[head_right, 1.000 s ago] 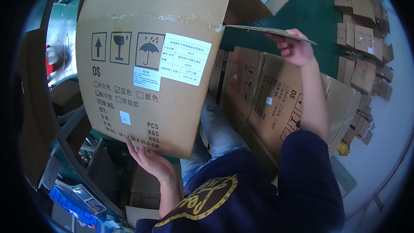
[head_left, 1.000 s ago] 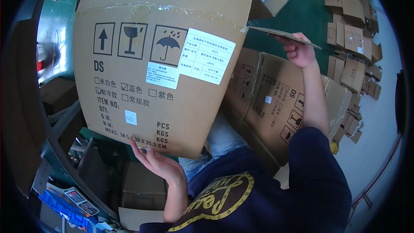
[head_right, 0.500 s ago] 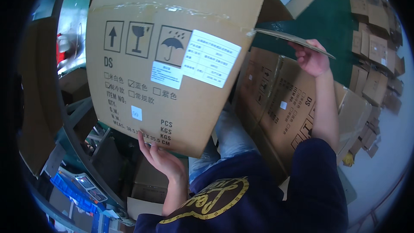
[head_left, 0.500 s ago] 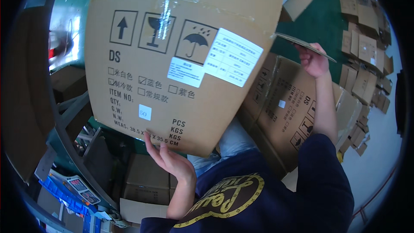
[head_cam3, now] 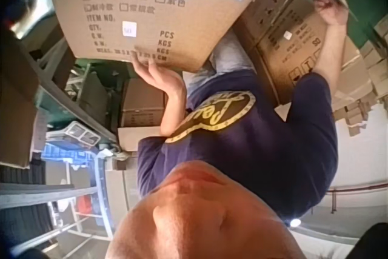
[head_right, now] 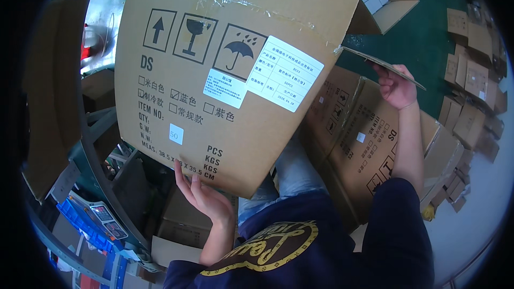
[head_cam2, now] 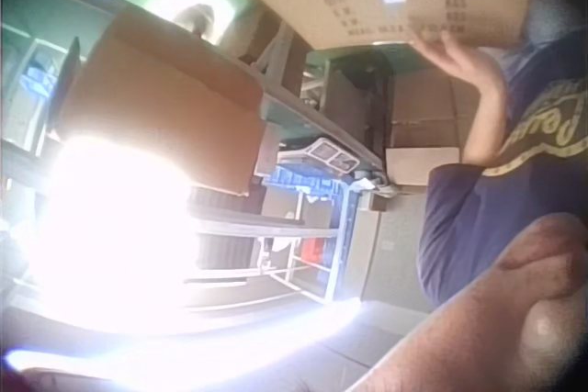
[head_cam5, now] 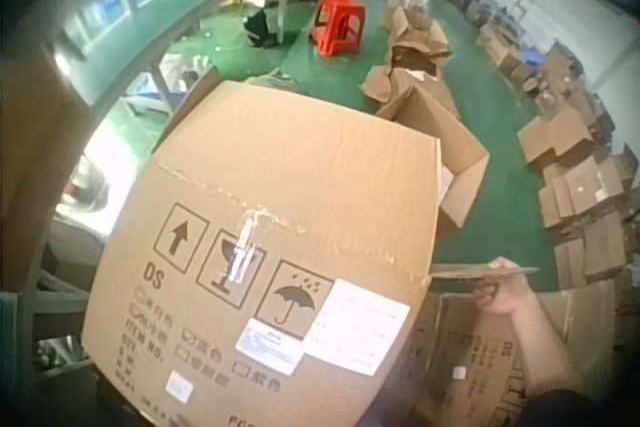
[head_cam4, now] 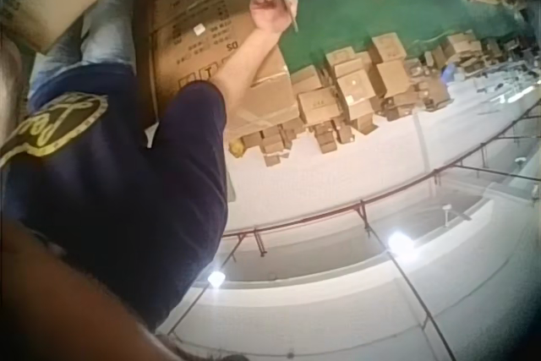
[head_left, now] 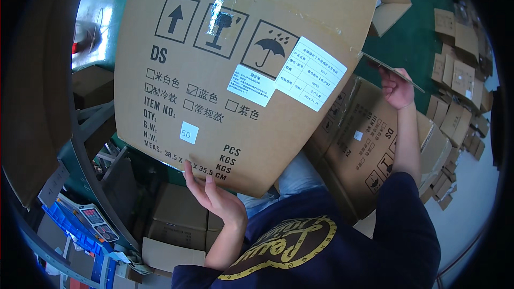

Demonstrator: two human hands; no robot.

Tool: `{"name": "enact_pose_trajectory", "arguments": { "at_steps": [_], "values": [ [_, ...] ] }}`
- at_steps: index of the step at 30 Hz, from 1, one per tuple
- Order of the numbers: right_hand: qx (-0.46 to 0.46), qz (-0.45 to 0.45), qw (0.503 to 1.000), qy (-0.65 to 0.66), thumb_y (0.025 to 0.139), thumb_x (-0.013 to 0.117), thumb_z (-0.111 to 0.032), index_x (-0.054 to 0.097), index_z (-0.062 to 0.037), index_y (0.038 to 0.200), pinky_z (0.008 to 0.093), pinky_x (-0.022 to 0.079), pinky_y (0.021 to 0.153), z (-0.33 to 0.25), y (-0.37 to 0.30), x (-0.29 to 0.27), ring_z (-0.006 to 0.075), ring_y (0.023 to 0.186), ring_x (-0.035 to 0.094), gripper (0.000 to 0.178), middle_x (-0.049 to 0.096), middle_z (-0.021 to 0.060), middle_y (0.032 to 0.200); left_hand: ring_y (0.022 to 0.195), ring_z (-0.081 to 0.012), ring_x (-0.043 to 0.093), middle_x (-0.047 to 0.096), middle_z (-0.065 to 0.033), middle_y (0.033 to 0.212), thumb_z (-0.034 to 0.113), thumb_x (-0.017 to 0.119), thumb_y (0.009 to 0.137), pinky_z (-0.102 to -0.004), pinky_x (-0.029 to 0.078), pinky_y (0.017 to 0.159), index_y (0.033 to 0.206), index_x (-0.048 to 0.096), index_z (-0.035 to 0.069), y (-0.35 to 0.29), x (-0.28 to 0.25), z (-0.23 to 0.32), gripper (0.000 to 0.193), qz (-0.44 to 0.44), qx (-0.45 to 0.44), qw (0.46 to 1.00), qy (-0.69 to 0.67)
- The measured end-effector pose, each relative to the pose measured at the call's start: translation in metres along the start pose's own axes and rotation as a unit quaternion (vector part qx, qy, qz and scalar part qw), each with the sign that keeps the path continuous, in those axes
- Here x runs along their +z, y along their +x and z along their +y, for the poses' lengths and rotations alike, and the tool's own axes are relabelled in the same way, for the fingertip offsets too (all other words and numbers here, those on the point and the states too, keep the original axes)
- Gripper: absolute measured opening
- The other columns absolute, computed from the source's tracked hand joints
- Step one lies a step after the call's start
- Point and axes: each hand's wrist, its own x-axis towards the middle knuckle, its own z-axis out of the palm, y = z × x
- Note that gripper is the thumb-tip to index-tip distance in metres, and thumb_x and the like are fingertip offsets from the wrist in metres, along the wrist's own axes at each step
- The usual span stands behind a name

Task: Packing small product boxes into larger cardboard cartons and weighing them on a production floor scale.

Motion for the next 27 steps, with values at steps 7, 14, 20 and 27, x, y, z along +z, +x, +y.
{"name": "enact_pose_trajectory", "arguments": {
  "at_steps": [7, 14, 20, 27],
  "values": [
    [-0.012, 0.018, 1.0, -0.005, 0.094, 0.042, -0.029, 0.054, 0.0032, 0.12, 0.0304, 0.052, 0.066, -0.002, 0.0, -0.015, 0.0172, 0.073, 0.054, 0.043, 0.064, 0.0125, 0.106, 0.131, -0.0257, 0.037, 0.037, -0.0159, 0.144, 0.009, 0.042, 0.09, -0.04, 0.027, 0.111, 0.141, 0.035, 0.004, 0.0, -0.001, -0.004, 0.052, 0.0, 0.022, 0.999, 0.024],
    [0.002, 0.004, 1.0, -0.012, 0.094, 0.042, -0.03, 0.056, 0.0021, 0.117, 0.0332, 0.053, 0.07, 0.002, 0.005, -0.021, 0.0196, 0.078, 0.055, 0.042, 0.064, 0.012, 0.102, 0.13, -0.0253, 0.037, 0.039, -0.0164, 0.14, 0.01, 0.042, 0.091, -0.0399, 0.028, 0.11, 0.137, 0.039, 0.004, -0.001, -0.003, -0.009, 0.046, 0.007, 0.034, 0.998, 0.054],
    [0.013, -0.004, 1.0, -0.006, 0.094, 0.042, -0.03, 0.055, 0.0023, 0.118, 0.0342, 0.053, 0.072, 0.0, 0.011, -0.029, 0.021, 0.081, 0.057, 0.043, 0.064, 0.0128, 0.104, 0.129, -0.0248, 0.038, 0.041, -0.0158, 0.138, 0.01, 0.041, 0.092, -0.0394, 0.029, 0.108, 0.134, 0.04, 0.004, -0.002, -0.002, -0.011, 0.043, 0.008, 0.036, 0.998, 0.05],
    [0.022, -0.007, 1.0, -0.016, 0.095, 0.04, -0.029, 0.046, 0.0032, 0.129, 0.0348, 0.05, 0.076, 0.001, 0.016, -0.035, 0.0205, 0.082, 0.055, 0.047, 0.059, 0.0113, 0.103, 0.133, -0.0243, 0.032, 0.031, -0.0137, 0.145, 0.008, 0.042, 0.09, -0.0393, 0.026, 0.111, 0.129, 0.043, 0.003, 0.002, -0.005, -0.016, 0.039, 0.008, 0.012, 0.999, 0.029]
  ]
}}
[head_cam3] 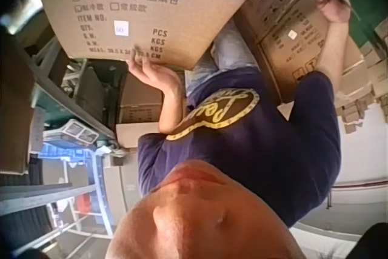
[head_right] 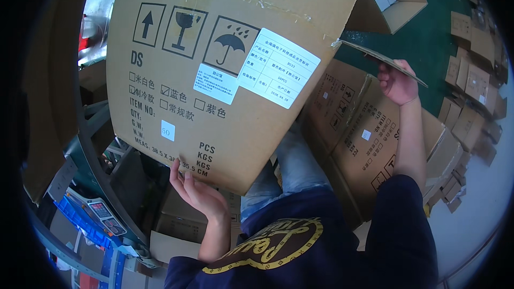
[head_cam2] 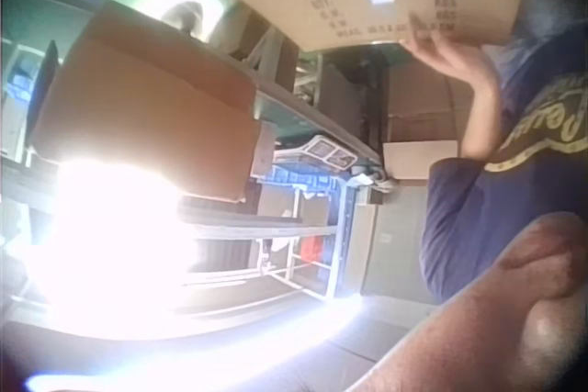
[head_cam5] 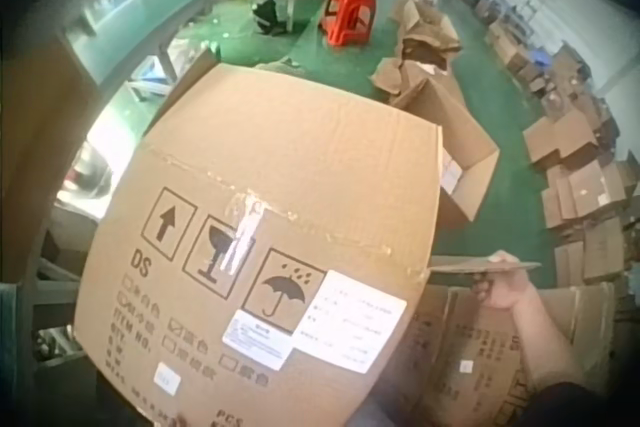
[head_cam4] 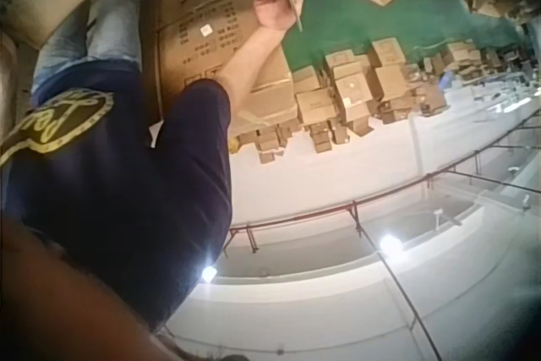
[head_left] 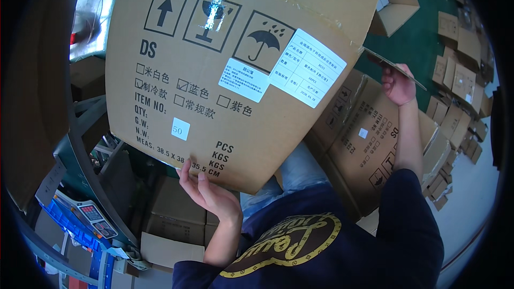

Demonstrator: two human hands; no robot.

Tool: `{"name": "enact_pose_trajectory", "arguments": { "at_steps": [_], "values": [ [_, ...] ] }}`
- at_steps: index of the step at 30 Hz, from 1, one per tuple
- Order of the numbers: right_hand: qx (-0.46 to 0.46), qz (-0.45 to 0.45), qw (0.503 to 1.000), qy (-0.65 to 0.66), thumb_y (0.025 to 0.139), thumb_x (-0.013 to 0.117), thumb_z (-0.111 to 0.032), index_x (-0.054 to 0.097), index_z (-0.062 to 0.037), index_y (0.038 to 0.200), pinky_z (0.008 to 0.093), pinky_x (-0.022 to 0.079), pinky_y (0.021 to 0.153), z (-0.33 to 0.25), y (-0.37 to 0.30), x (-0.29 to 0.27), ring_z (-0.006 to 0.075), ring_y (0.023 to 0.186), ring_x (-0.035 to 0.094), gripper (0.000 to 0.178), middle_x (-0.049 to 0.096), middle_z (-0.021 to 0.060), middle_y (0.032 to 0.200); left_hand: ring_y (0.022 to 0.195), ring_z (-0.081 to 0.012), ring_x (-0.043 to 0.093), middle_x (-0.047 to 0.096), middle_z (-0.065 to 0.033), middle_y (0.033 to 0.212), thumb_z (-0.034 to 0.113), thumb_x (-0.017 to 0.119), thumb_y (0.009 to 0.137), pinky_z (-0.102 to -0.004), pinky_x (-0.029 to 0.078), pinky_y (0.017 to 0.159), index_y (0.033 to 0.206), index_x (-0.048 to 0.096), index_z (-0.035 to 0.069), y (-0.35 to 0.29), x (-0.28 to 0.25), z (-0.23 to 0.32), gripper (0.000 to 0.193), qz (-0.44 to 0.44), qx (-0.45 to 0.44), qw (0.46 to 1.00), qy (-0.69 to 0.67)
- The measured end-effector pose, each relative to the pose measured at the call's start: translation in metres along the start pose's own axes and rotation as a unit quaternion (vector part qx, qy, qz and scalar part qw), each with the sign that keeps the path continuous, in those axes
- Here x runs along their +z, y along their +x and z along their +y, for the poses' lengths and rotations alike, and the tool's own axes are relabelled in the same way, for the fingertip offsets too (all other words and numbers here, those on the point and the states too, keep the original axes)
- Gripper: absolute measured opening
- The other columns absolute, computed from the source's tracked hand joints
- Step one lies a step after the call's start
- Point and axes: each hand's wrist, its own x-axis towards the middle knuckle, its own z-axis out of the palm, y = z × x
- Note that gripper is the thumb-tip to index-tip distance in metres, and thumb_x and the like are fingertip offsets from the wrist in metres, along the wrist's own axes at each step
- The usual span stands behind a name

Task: Packing small product boxes into larger cardboard cartons and weighing them on a production floor scale.

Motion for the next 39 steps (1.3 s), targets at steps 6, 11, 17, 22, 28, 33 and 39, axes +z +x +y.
{"name": "enact_pose_trajectory", "arguments": {
  "at_steps": [6, 11, 17, 22, 28, 33, 39],
  "values": [
    [0.008, -0.03, 0.999, 0.016, 0.095, 0.041, -0.028, 0.054, 0.0049, 0.122, 0.0366, 0.055, 0.077, 0.006, 0.003, 0.007, 0.024, 0.085, 0.06, 0.044, 0.064, 0.0157, 0.107, 0.131, -0.0237, 0.033, 0.034, -0.0135, 0.141, 0.008, 0.043, 0.089, -0.0386, 0.026, 0.11, 0.118, 0.047, 0.004, 0.001, -0.002, 0.001, 0.029, 0.002, -0.004, 1.0, 0.02],
    [0.011, -0.02, 1.0, 0.012, 0.094, 0.043, -0.028, 0.054, 0.0046, 0.121, 0.036, 0.055, 0.075, 0.006, 0.005, 0.009, 0.0234, 0.085, 0.06, 0.043, 0.065, 0.0146, 0.103, 0.127, -0.0235, 0.036, 0.035, -0.0146, 0.138, 0.007, 0.046, 0.09, -0.0381, 0.026, 0.109, 0.109, 0.051, 0.005, 0.001, -0.004, -0.004, 0.02, 0.005, 0.008, 0.999, 0.033],
    [0.004, 0.006, 1.0, 0.007, 0.093, 0.045, -0.028, 0.056, 0.0044, 0.117, 0.0355, 0.056, 0.073, 0.008, 0.006, 0.013, 0.0229, 0.081, 0.061, 0.041, 0.065, 0.0128, 0.096, 0.114, -0.019, 0.045, 0.049, -0.0095, 0.117, 0.009, 0.045, 0.093, -0.0346, 0.034, 0.099, 0.108, 0.051, 0.005, 0.003, -0.004, -0.009, 0.017, -0.004, 0.024, 0.998, 0.054],
    [0.006, 0.035, 0.999, -0.034, 0.093, 0.044, -0.03, 0.055, 0.0021, 0.116, 0.0323, 0.051, 0.069, 0.01, 0.007, 0.011, 0.019, 0.077, 0.055, 0.041, 0.059, 0.0075, 0.09, 0.113, -0.0183, 0.046, 0.05, -0.0091, 0.116, 0.009, 0.046, 0.092, -0.034, 0.036, 0.098, 0.108, 0.051, 0.005, 0.009, -0.012, -0.013, 0.017, -0.008, 0.02, 0.998, 0.056],
    [-0.001, 0.053, 0.997, -0.047, 0.092, 0.045, -0.03, 0.059, -0.0001, 0.107, 0.0323, 0.05, 0.065, 0.014, 0.008, 0.026, 0.0194, 0.075, 0.055, 0.036, 0.059, 0.0077, 0.086, 0.106, -0.017, 0.046, 0.047, -0.0071, 0.115, 0.007, 0.046, 0.089, -0.0319, 0.037, 0.094, 0.108, 0.051, 0.005, 0.013, -0.009, -0.01, 0.02, -0.019, -0.023, 0.997, 0.07],
    [0.009, 0.066, 0.995, -0.079, 0.091, 0.046, -0.031, 0.059, -0.0011, 0.105, 0.0319, 0.05, 0.064, 0.012, 0.008, 0.023, 0.0196, 0.074, 0.055, 0.035, 0.058, 0.0072, 0.083, 0.098, -0.0139, 0.049, 0.05, -0.0064, 0.111, 0.007, 0.046, 0.09, -0.0246, 0.042, 0.077, 0.109, 0.05, 0.006, 0.018, -0.016, -0.019, 0.019, -0.012, -0.025, 0.996, 0.086],
    [0.005, 0.073, 0.995, -0.064, 0.091, 0.047, -0.032, 0.058, -0.0017, 0.104, 0.0308, 0.048, 0.062, 0.02, 0.01, 0.025, 0.0181, 0.071, 0.052, 0.035, 0.053, 0.0053, 0.078, 0.102, -0.0146, 0.049, 0.052, -0.0081, 0.11, 0.007, 0.045, 0.094, -0.0291, 0.04, 0.088, 0.109, 0.05, 0.005, 0.019, -0.016, -0.016, 0.016, -0.012, -0.065, 0.995, 0.071]
  ]
}}
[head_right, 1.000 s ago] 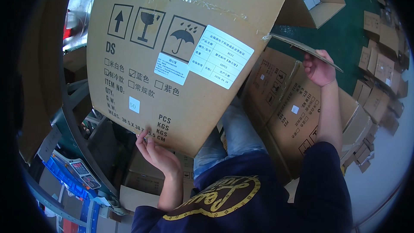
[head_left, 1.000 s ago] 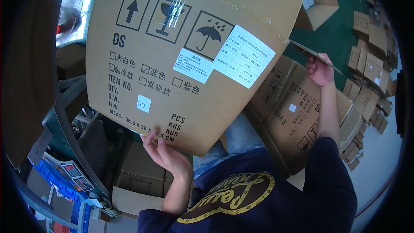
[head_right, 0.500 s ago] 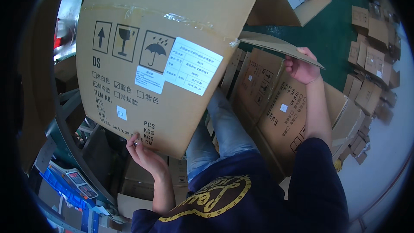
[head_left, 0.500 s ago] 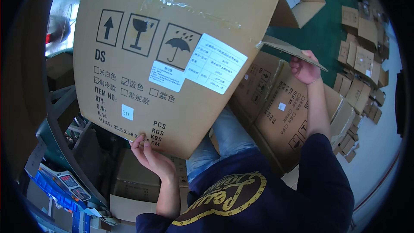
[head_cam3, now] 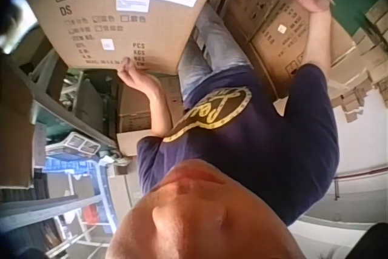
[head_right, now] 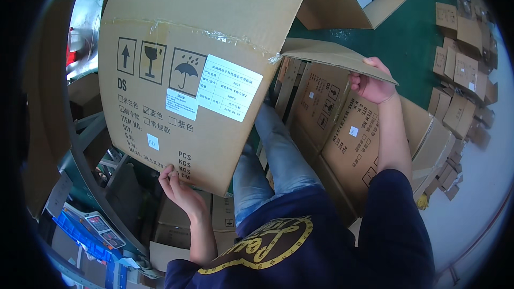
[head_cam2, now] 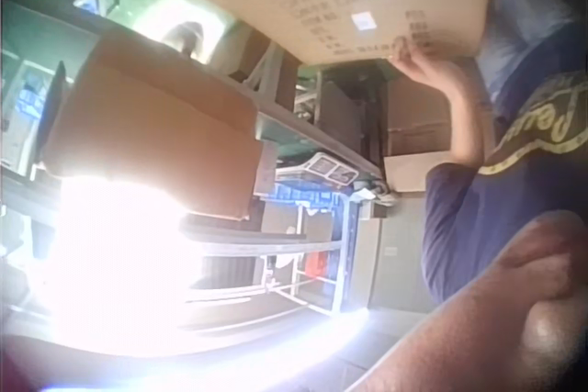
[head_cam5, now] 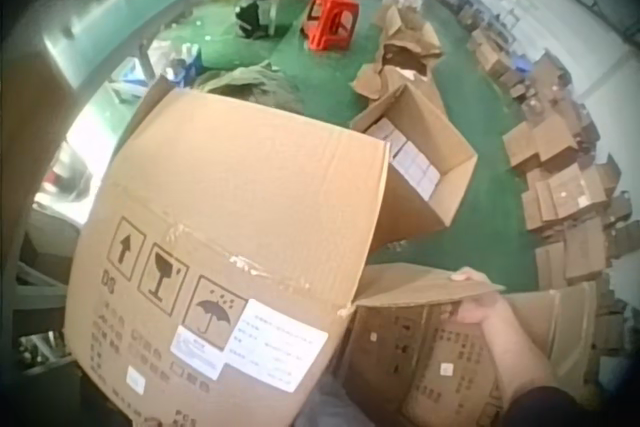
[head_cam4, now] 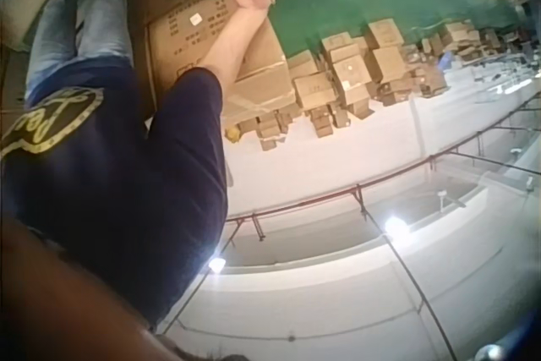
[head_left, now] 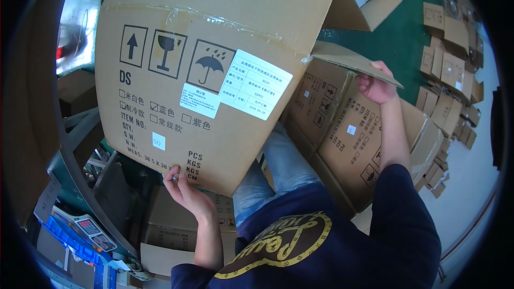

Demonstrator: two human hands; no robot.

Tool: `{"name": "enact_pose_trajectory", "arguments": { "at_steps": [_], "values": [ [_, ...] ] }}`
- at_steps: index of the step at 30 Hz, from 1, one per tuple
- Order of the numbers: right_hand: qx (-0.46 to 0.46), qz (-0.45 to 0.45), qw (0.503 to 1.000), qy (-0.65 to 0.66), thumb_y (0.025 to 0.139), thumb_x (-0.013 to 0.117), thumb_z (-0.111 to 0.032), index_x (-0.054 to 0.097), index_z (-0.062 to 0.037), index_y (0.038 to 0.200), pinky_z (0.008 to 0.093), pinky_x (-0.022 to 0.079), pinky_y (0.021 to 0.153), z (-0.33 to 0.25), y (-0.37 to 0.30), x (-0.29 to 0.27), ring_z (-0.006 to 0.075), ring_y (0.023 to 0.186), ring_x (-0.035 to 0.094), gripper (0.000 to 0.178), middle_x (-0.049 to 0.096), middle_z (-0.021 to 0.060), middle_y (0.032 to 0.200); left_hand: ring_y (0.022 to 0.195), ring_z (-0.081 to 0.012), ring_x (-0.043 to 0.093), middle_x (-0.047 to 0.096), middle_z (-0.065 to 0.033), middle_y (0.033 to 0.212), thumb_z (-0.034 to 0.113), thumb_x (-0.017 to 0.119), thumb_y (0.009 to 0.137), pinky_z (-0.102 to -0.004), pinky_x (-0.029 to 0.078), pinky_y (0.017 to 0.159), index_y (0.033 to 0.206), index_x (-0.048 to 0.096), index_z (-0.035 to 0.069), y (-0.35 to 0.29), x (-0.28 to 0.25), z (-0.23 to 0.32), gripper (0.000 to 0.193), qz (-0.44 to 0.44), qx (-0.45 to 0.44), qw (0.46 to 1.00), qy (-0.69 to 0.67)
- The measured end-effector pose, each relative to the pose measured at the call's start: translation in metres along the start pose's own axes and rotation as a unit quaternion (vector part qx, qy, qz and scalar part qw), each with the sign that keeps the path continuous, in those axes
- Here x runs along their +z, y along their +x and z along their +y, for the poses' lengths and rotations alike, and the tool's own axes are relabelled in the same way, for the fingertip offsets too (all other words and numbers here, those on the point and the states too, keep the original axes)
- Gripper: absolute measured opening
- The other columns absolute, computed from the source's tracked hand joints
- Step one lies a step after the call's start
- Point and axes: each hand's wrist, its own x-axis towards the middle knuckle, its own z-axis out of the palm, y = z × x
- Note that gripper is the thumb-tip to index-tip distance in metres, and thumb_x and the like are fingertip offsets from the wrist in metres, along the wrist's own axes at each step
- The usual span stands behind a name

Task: Packing small product boxes into larger cardboard cartons and weighing them on a production floor scale.

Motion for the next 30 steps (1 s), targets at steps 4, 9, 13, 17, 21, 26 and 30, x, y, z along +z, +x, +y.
{"name": "enact_pose_trajectory", "arguments": {
  "at_steps": [4, 9, 13, 17, 21, 26, 30],
  "values": [
    [-0.001, 0.012, 1.0, -0.009, 0.091, 0.047, -0.032, 0.056, -0.0027, 0.102, 0.0287, 0.044, 0.06, 0.001, -0.001, 0.003, 0.0156, 0.067, 0.047, 0.033, 0.049, 0.0032, 0.073, 0.1, -0.0142, 0.049, 0.052, -0.0075, 0.109, 0.006, 0.045, 0.093, -0.0289, 0.04, 0.087, 0.109, 0.05, 0.005, 0.003, 0.001, 0.002, 0.016, -0.004, 0.002, 1.0, 0.003],
    [-0.003, 0.016, 1.0, -0.021, 0.09, 0.047, -0.032, 0.056, -0.0038, 0.101, 0.0277, 0.041, 0.059, 0.001, -0.002, 0.009, 0.0143, 0.066, 0.045, 0.032, 0.047, 0.0025, 0.072, 0.1, -0.014, 0.049, 0.053, -0.0073, 0.107, 0.006, 0.044, 0.093, -0.0289, 0.04, 0.088, 0.108, 0.051, 0.004, 0.006, -0.002, -0.001, 0.016, 0.0, 0.007, 1.0, -0.003],
    [0.0, 0.008, 1.0, -0.012, 0.09, 0.047, -0.032, 0.056, -0.0049, 0.099, 0.0265, 0.036, 0.056, 0.0, -0.003, 0.012, 0.0132, 0.063, 0.041, 0.03, 0.046, 0.0017, 0.07, 0.103, -0.0147, 0.049, 0.053, -0.0081, 0.109, 0.005, 0.044, 0.094, -0.0294, 0.04, 0.089, 0.107, 0.052, 0.004, 0.01, -0.005, -0.004, 0.016, 0.005, -0.007, 1.0, -0.002],
    [0.015, -0.028, 0.999, -0.01, 0.091, 0.046, -0.032, 0.057, -0.0067, 0.094, 0.0277, 0.036, 0.059, -0.003, -0.006, 0.013, 0.0144, 0.065, 0.041, 0.027, 0.044, 0.0013, 0.067, 0.107, -0.0165, 0.05, 0.053, -0.0094, 0.111, 0.004, 0.042, 0.094, -0.0317, 0.04, 0.093, 0.106, 0.051, 0.003, 0.009, 0.0, -0.002, 0.015, 0.019, 0.013, 1.0, -0.004],
    [0.014, -0.023, 0.999, -0.03, 0.09, 0.047, -0.033, 0.056, -0.0068, 0.095, 0.0275, 0.034, 0.058, -0.004, -0.008, 0.016, 0.0139, 0.065, 0.039, 0.028, 0.042, 0.0005, 0.066, 0.109, -0.0179, 0.049, 0.053, -0.0102, 0.112, 0.004, 0.042, 0.095, -0.034, 0.039, 0.097, 0.106, 0.05, 0.002, 0.011, -0.006, -0.006, 0.014, 0.016, 0.014, 1.0, -0.008],
    [0.018, -0.001, 1.0, -0.012, 0.09, 0.047, -0.031, 0.057, -0.0067, 0.098, 0.0281, 0.036, 0.058, -0.011, -0.014, 0.016, 0.0145, 0.067, 0.043, 0.028, 0.049, 0.0022, 0.073, 0.093, -0.0121, 0.052, 0.055, -0.0063, 0.102, 0.005, 0.042, 0.095, -0.0264, 0.043, 0.082, 0.107, 0.049, 0.002, 0.015, 0.001, -0.012, 0.015, 0.046, 0.018, 0.999, 0.0],
    [-0.048, 0.157, 0.986, -0.009, 0.086, 0.052, -0.028, 0.057, -0.0005, 0.112, 0.0319, 0.05, 0.067, -0.01, -0.042, 0.028, 0.0197, 0.08, 0.061, 0.038, 0.063, 0.0099, 0.097, 0.077, -0.007, 0.05, 0.053, -0.0014, 0.09, 0.011, 0.047, 0.095, -0.0193, 0.041, 0.065, 0.107, 0.048, 0.005, 0.027, 0.012, 0.006, 0.014, 0.088, -0.02, 0.996, -0.023]
  ]
}}
